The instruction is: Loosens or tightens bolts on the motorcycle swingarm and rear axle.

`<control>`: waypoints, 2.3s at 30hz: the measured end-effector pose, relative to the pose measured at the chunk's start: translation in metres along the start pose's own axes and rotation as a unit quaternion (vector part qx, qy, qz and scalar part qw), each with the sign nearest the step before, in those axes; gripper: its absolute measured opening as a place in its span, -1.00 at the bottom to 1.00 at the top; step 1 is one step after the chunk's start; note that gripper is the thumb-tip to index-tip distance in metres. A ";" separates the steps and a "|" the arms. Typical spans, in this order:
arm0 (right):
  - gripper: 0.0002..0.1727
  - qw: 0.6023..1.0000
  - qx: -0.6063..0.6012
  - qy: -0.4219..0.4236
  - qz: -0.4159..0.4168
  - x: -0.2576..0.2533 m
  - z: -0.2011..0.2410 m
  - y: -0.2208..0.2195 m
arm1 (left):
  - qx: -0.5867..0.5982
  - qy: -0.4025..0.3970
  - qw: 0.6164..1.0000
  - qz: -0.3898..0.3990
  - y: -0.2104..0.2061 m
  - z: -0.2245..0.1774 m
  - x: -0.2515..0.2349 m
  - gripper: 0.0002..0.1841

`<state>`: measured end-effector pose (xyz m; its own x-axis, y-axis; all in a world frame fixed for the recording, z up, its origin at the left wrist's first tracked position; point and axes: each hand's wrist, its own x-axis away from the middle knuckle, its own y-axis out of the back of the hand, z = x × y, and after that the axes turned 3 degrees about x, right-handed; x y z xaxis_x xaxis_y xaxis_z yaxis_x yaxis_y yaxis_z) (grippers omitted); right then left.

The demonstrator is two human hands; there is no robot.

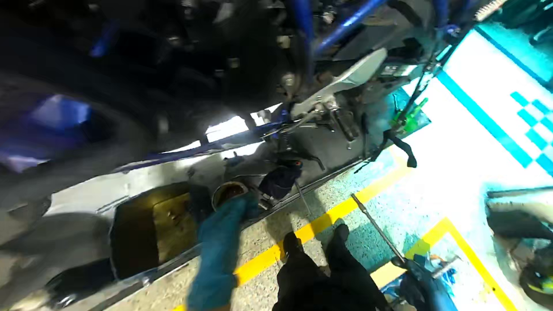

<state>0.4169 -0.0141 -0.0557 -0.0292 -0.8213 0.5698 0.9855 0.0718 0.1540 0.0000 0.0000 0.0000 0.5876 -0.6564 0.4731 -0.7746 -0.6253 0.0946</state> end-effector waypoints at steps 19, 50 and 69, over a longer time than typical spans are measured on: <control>-0.71 0.933 0.020 0.346 0.095 -0.095 0.072 0.114 | 0.255 0.004 0.933 0.255 -0.325 -0.037 0.021 -0.57; -0.70 0.916 0.141 0.372 0.053 -0.244 0.164 0.007 | 0.329 -0.056 0.943 0.003 -0.399 -0.087 -0.158 -0.65; -0.71 0.915 0.160 0.370 0.020 -0.237 0.172 -0.008 | 0.243 -0.084 0.966 -0.008 -0.396 -0.098 -0.165 -0.68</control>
<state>0.3869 0.2768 -0.0532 0.2445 -0.9641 -0.1034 0.8801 0.1759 0.4411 0.1869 0.3974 -0.0292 0.6593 -0.6793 0.3222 -0.5880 -0.7329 -0.3421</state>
